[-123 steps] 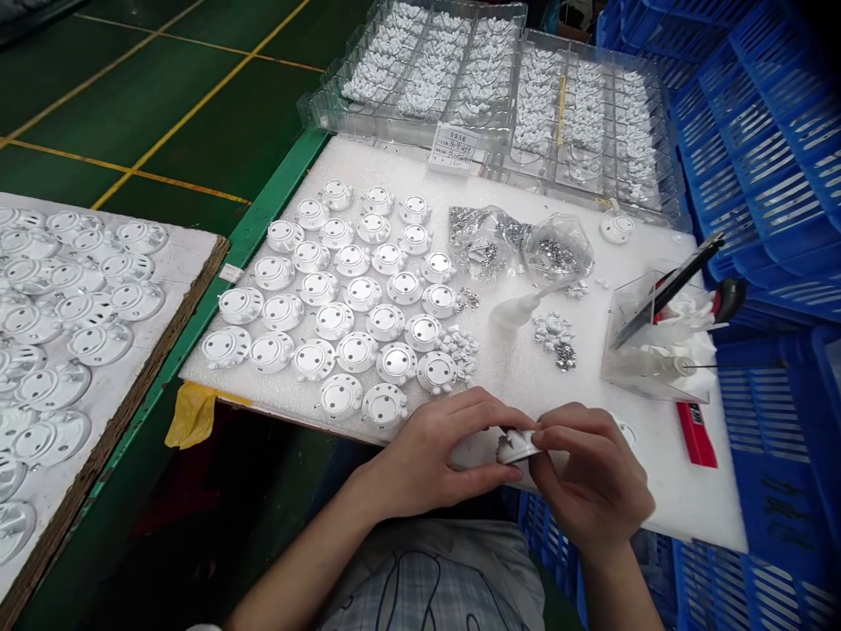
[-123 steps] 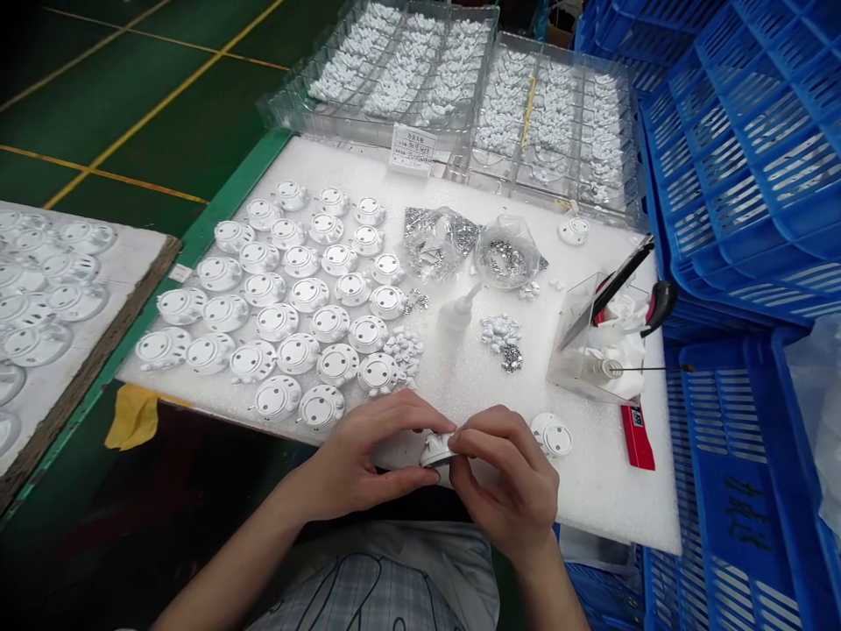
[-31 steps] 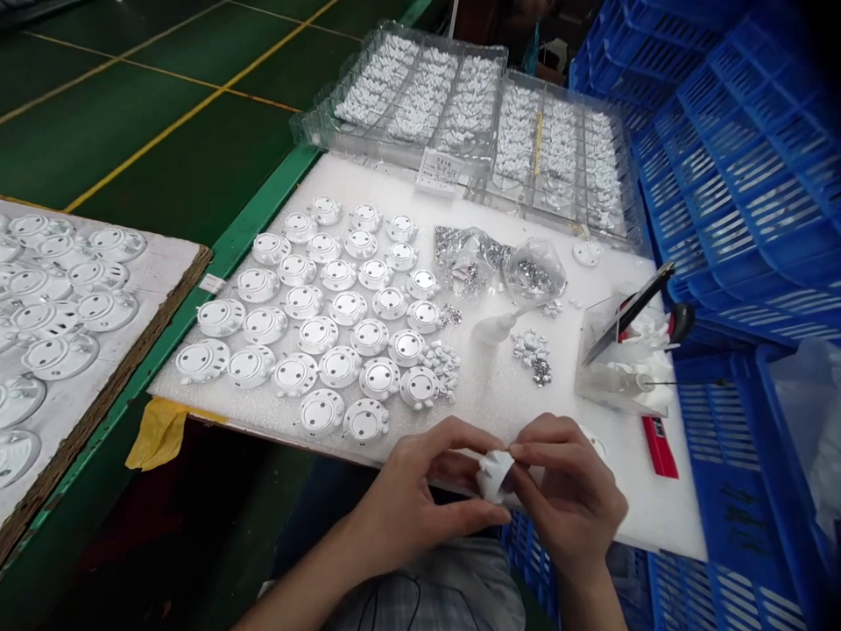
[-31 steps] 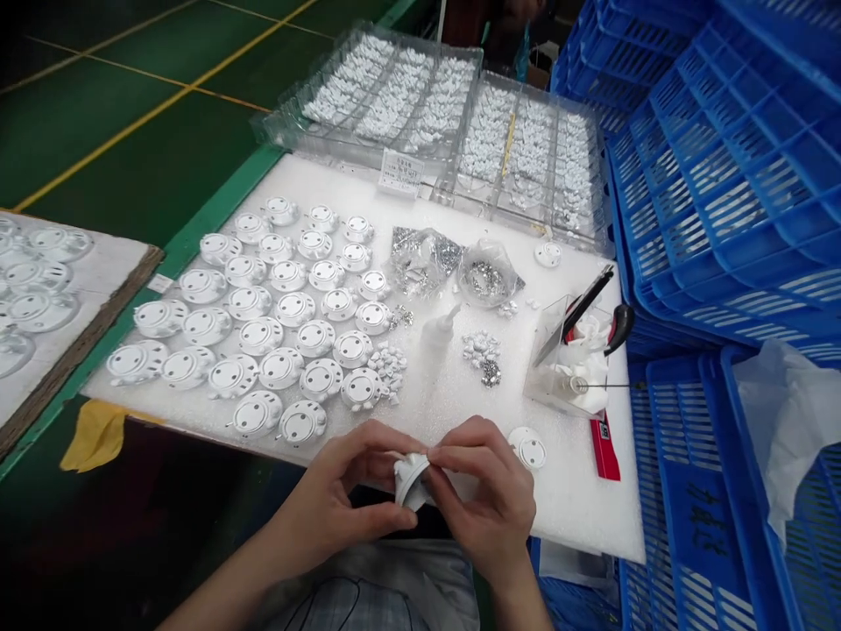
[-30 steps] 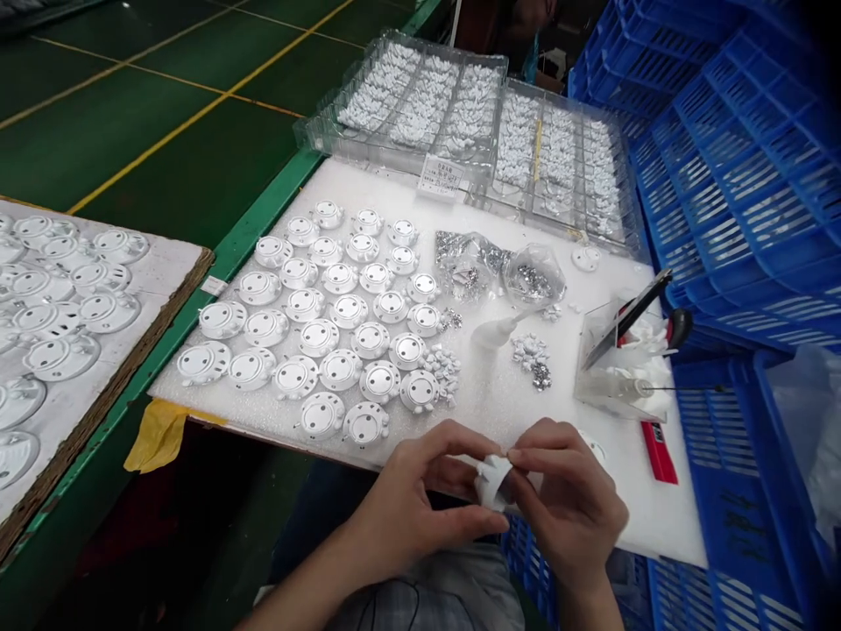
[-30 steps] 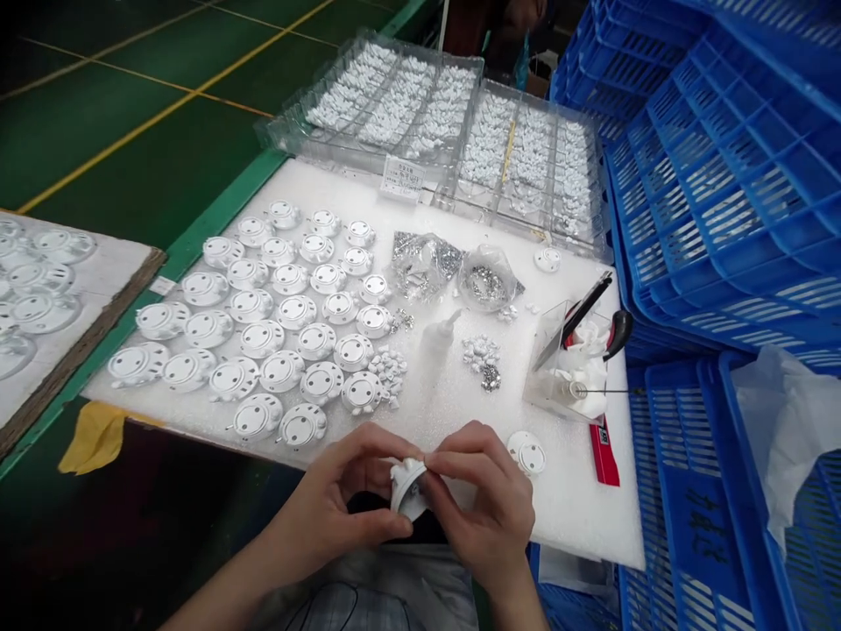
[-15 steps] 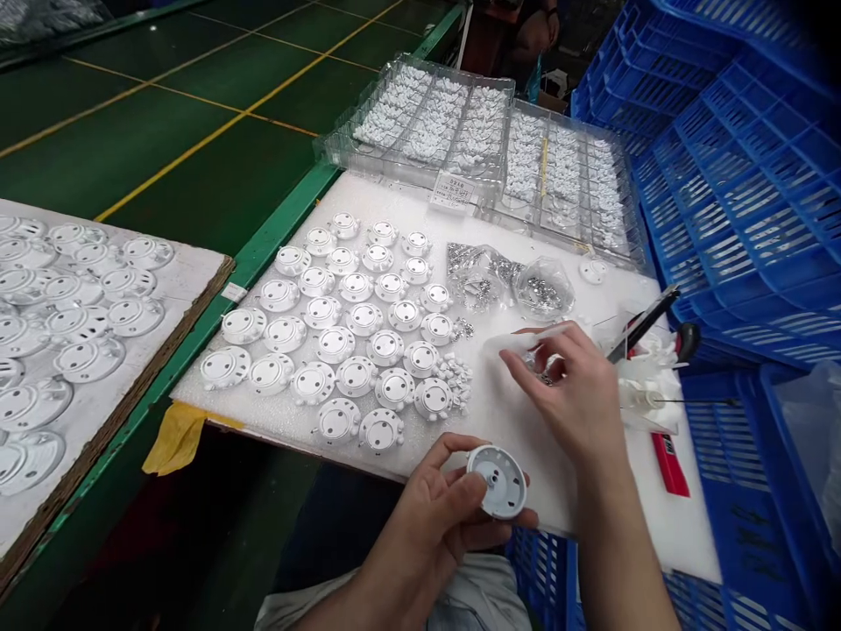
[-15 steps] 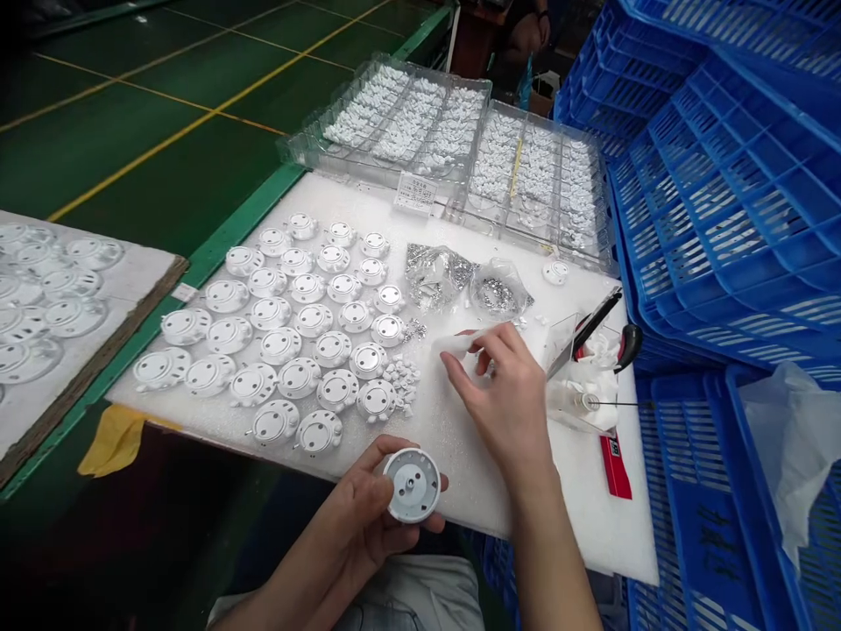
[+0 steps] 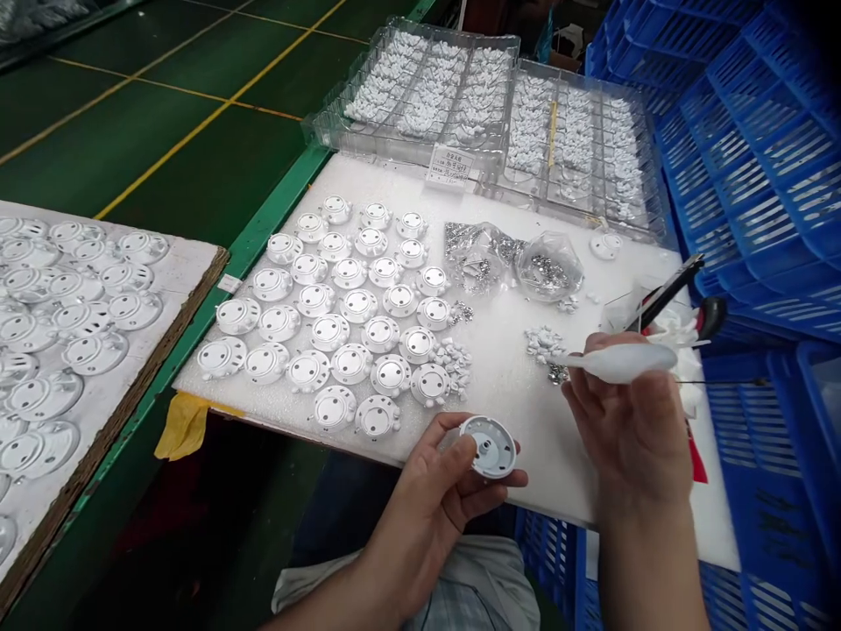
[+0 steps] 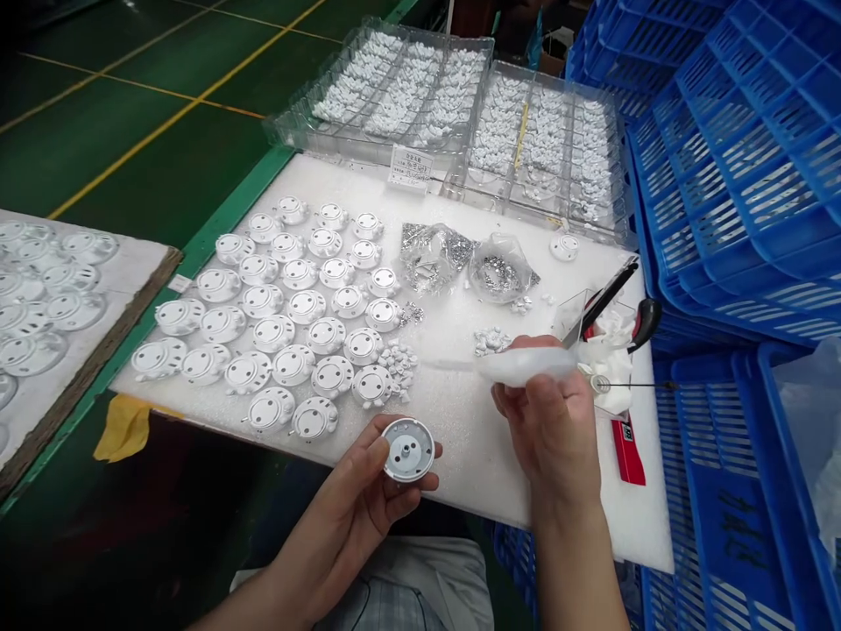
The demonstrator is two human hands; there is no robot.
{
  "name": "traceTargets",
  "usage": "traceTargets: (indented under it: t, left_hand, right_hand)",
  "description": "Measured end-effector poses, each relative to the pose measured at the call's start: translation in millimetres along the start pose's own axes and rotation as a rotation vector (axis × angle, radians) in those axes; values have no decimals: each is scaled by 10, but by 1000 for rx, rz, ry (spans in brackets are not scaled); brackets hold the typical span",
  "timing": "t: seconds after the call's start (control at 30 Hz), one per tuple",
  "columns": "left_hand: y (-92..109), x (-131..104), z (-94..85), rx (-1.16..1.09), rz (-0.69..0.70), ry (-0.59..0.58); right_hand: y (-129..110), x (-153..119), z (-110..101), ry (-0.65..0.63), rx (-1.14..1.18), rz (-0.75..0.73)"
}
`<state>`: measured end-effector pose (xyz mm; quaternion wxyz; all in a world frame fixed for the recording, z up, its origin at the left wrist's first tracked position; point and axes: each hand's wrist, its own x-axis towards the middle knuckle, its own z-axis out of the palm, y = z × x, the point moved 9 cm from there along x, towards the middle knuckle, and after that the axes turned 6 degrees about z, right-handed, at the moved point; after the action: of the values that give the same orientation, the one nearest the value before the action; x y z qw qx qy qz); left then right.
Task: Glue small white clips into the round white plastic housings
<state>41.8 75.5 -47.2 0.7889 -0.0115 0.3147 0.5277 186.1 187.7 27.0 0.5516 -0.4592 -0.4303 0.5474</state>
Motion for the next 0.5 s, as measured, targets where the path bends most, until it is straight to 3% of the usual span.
traceTargets:
  t: [0.1, 0.3, 0.5]
  left_hand:
    - [8, 9, 20, 52, 16, 4]
    - [70, -18, 74, 159, 44, 29]
    - [84, -26, 94, 207, 50, 26]
  right_hand:
    - [-13, -8, 14, 43, 39, -9]
    - [-154, -108, 55, 72, -66, -236]
    - [-56, -145, 65, -10, -136, -212]
